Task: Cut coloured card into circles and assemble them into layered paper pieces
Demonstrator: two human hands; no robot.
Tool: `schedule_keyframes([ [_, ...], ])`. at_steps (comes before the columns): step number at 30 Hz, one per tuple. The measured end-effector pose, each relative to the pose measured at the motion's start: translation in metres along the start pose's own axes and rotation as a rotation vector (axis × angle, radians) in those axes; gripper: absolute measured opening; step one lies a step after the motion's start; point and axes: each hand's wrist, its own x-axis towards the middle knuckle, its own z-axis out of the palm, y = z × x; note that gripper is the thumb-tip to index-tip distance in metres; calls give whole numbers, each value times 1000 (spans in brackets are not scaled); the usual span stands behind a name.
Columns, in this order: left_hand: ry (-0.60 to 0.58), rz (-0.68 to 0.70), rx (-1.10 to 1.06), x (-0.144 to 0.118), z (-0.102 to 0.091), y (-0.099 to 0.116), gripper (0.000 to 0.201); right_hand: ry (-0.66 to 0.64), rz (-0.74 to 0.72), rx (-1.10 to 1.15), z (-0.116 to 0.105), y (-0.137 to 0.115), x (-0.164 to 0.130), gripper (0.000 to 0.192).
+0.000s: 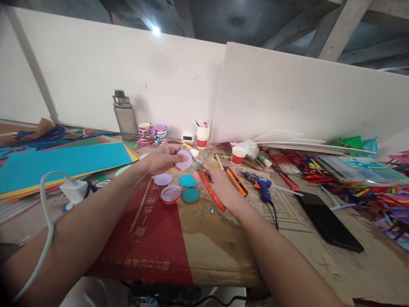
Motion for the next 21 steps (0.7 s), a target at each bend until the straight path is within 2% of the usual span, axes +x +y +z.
schedule_keyframes([
  [8, -7, -8, 53, -1, -3, 4, 30, -110, 67, -3, -4, -5, 0, 34],
  [14, -6, -10, 108, -1, -6, 6, 26, -115, 61, -31, -8, -12, -1, 38],
  [21, -16, -29, 153, -1, -10, 6, 26, -134, 65, -48, -9, -9, -1, 38],
])
